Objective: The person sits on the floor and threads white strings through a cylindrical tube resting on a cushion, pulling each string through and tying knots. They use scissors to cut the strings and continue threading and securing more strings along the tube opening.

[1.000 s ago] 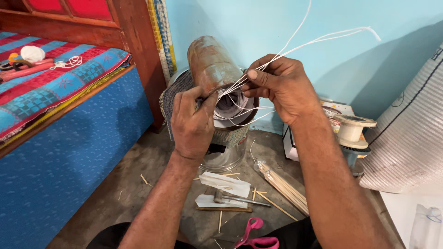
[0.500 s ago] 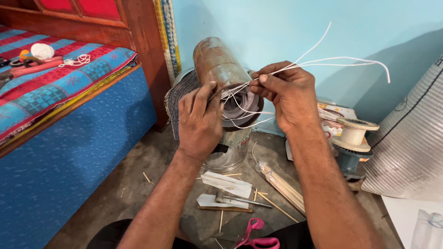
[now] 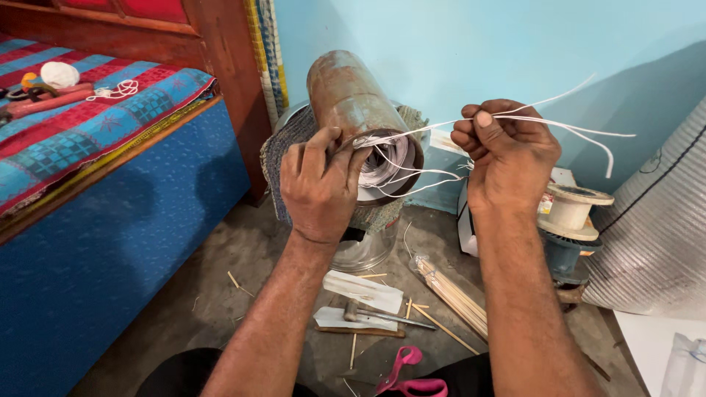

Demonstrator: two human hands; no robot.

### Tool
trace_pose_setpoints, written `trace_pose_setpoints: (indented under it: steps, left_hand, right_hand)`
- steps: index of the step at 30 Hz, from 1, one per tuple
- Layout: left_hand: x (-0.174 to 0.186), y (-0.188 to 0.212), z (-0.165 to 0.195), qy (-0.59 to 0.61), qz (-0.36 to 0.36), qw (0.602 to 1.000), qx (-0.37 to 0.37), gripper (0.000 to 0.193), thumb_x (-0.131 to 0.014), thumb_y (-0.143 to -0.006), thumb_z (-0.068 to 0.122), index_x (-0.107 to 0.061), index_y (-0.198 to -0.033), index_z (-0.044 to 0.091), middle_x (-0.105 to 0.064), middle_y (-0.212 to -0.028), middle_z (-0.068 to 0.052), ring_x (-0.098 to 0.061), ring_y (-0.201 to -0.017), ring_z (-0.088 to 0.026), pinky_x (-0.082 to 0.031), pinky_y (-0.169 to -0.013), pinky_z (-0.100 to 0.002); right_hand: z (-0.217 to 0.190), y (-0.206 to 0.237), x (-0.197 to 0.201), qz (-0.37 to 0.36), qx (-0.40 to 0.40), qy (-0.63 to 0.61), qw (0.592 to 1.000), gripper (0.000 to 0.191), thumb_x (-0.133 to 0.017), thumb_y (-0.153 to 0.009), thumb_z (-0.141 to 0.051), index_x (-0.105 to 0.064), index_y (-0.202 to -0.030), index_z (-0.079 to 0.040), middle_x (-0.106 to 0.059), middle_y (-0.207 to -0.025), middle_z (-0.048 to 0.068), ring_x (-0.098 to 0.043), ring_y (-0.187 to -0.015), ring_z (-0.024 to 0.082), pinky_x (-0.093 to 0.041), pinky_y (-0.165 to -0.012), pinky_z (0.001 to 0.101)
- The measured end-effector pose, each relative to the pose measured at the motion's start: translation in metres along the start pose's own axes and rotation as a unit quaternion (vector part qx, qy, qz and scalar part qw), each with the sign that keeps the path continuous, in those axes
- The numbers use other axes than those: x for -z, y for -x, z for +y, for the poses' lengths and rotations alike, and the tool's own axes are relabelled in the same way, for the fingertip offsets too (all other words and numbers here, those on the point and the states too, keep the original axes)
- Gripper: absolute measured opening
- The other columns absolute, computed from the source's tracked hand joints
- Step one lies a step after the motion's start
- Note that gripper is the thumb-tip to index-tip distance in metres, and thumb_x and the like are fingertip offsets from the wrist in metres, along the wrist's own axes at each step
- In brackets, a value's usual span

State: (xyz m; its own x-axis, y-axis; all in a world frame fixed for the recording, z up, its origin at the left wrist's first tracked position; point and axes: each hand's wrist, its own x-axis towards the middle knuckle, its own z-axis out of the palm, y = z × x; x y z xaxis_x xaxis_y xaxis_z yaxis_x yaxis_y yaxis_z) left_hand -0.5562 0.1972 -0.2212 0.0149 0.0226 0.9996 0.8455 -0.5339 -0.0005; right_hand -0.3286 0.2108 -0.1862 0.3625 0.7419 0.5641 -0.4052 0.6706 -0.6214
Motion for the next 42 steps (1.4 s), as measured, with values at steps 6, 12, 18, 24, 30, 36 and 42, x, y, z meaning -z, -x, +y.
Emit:
trace_pose_setpoints:
  steps: [6,12,18,24,30,36,42]
  left_hand:
    - [-0.071,0.052,-0.041,0.026,-0.049,0.998,0.005,0.024,-0.082,-0.089,0.005,-0.075,-0.111,-0.002,-0.065,-0.125,-0.013,-0.062,-0.102,-0.030,-0.053,-0.090,-0.040]
    - [-0.047,0.042,-0.034,0.026,-0.040,0.999,-0.002,0.025,-0.080,-0.092,0.002,-0.075,-0.116,-0.002,-0.063,-0.130,-0.012,-0.063,-0.110,-0.032,-0.054,-0.096,-0.040]
    - [-0.076,0.056,-0.036,0.048,-0.030,0.998,0.024,0.023,-0.080,-0.092,0.001,-0.074,-0.114,-0.001,-0.067,-0.131,-0.011,-0.066,-0.113,-0.030,-0.056,-0.097,-0.038]
    - [-0.101,0.078,-0.049,0.067,-0.025,0.997,0.033,0.022,-0.079,-0.090,-0.002,-0.073,-0.110,-0.004,-0.067,-0.134,-0.015,-0.068,-0.119,-0.032,-0.057,-0.104,-0.038]
    - [-0.104,0.070,-0.045,0.066,-0.025,0.997,0.030,0.023,-0.082,-0.089,0.001,-0.072,-0.108,-0.005,-0.067,-0.133,-0.016,-0.068,-0.119,-0.034,-0.057,-0.102,-0.039]
    - [-0.117,0.068,-0.046,0.022,-0.017,1.000,-0.007,0.024,-0.077,-0.095,-0.002,-0.075,-0.119,-0.002,-0.066,-0.135,-0.012,-0.068,-0.116,-0.029,-0.058,-0.100,-0.036]
    - [-0.129,0.060,-0.046,0.001,-0.034,0.999,-0.023,0.031,-0.074,-0.089,-0.003,-0.076,-0.120,0.001,-0.063,-0.136,-0.010,-0.063,-0.115,-0.030,-0.056,-0.100,-0.038]
  right_hand:
    - [0.085,-0.030,0.016,0.020,-0.068,-0.028,0.997,0.008,-0.070,-0.094,0.003,-0.069,-0.102,0.003,-0.074,-0.095,0.019,-0.073,-0.078,0.025,-0.064,-0.070,0.0345]
    - [0.062,-0.013,0.004,-0.063,-0.106,-0.007,0.992,0.016,-0.072,-0.092,0.002,-0.067,-0.107,0.000,-0.074,-0.096,0.014,-0.073,-0.078,0.023,-0.062,-0.062,0.0355]
    - [0.080,-0.014,-0.006,-0.191,-0.079,0.160,0.965,0.025,-0.079,-0.084,0.004,-0.074,-0.108,0.004,-0.077,-0.093,0.013,-0.073,-0.076,0.018,-0.063,-0.067,0.0314]
    - [0.116,-0.017,0.003,-0.201,-0.051,0.309,0.928,0.018,-0.082,-0.082,0.000,-0.078,-0.100,0.000,-0.078,-0.085,0.007,-0.070,-0.071,0.010,-0.059,-0.064,0.0248]
    - [0.129,-0.017,0.003,-0.165,-0.069,0.226,0.958,0.015,-0.079,-0.086,0.001,-0.077,-0.100,0.001,-0.076,-0.083,0.008,-0.068,-0.069,0.010,-0.058,-0.060,0.0259]
    - [0.136,-0.029,0.010,-0.105,-0.052,0.163,0.980,0.009,-0.074,-0.092,0.000,-0.075,-0.101,0.003,-0.075,-0.085,0.010,-0.070,-0.066,0.014,-0.057,-0.058,0.0265]
    - [0.126,-0.042,0.009,-0.136,-0.049,0.158,0.977,0.040,-0.075,-0.087,0.001,-0.067,-0.126,0.002,-0.075,-0.088,0.009,-0.071,-0.068,0.014,-0.059,-0.057,0.0261]
